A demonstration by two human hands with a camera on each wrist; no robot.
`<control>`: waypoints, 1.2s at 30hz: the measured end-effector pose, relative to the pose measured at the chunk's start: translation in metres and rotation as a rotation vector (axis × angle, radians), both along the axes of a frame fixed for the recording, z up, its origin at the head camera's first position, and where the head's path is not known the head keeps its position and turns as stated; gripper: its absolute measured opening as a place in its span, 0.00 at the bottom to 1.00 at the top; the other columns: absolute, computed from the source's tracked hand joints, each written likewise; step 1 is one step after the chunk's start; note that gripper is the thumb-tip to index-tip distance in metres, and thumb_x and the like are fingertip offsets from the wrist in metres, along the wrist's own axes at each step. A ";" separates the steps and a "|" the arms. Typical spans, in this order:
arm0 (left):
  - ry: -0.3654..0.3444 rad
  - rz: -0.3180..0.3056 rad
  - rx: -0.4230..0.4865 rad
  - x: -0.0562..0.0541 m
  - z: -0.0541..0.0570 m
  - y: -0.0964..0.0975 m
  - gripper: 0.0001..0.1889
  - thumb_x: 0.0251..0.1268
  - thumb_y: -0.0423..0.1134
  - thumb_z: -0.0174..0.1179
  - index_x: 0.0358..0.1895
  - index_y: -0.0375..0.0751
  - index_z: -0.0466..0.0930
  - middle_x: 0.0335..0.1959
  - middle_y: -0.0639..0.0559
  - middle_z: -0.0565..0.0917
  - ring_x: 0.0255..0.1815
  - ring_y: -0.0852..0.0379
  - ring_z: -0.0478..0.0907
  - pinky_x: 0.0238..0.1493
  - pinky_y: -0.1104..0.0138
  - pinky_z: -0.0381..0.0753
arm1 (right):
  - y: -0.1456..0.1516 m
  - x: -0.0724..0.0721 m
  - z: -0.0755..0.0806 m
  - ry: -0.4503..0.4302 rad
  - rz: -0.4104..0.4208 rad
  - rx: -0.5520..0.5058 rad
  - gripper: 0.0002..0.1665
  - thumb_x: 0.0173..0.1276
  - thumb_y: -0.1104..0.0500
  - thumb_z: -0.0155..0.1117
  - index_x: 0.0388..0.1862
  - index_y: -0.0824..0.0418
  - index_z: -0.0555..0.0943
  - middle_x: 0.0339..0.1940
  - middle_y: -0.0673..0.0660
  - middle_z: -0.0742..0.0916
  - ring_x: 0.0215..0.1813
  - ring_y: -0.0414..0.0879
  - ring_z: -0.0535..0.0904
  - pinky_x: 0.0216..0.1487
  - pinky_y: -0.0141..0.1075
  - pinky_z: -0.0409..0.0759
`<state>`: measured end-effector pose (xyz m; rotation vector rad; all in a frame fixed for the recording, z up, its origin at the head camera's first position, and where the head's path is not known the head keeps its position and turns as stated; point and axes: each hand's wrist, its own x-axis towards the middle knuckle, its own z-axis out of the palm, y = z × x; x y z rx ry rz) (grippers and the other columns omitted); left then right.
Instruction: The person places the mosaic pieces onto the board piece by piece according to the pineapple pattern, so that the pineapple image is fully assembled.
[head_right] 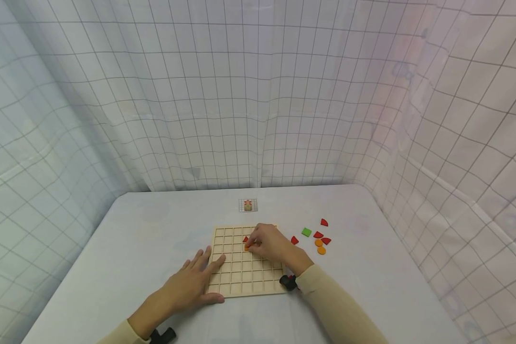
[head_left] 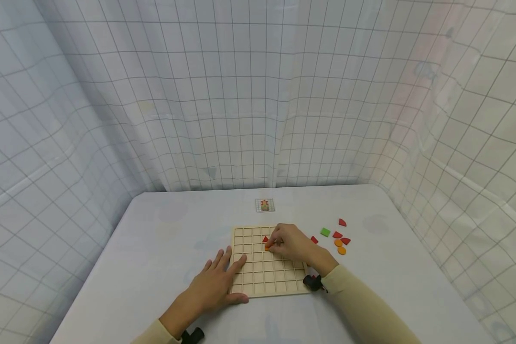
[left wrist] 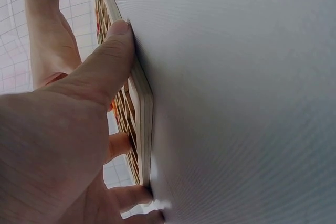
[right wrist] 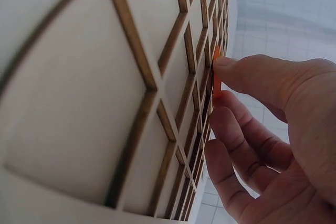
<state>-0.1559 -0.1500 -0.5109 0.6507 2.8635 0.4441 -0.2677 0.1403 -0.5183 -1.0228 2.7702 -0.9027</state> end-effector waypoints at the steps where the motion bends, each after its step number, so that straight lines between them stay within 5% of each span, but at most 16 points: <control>1: 0.001 0.000 0.000 0.000 0.000 0.000 0.59 0.67 0.75 0.76 0.94 0.50 0.66 0.95 0.23 0.59 0.95 0.20 0.61 0.85 0.25 0.72 | 0.000 0.000 0.000 -0.001 0.000 0.000 0.04 0.79 0.64 0.81 0.48 0.59 0.99 0.49 0.53 0.92 0.48 0.41 0.85 0.48 0.31 0.83; 18: 0.002 -0.004 0.000 -0.001 0.000 0.000 0.59 0.68 0.75 0.76 0.94 0.50 0.66 0.94 0.23 0.59 0.94 0.20 0.61 0.84 0.25 0.73 | -0.007 -0.005 -0.003 0.017 0.019 0.008 0.04 0.79 0.60 0.83 0.48 0.56 1.00 0.47 0.51 0.92 0.47 0.40 0.85 0.49 0.29 0.84; 36: -0.023 0.009 -0.002 0.000 0.002 0.001 0.59 0.68 0.74 0.77 0.95 0.50 0.65 0.95 0.24 0.58 0.95 0.21 0.59 0.86 0.25 0.71 | 0.046 -0.006 0.010 0.009 -0.165 0.006 0.10 0.81 0.59 0.80 0.57 0.58 0.97 0.52 0.54 0.93 0.48 0.43 0.85 0.45 0.33 0.85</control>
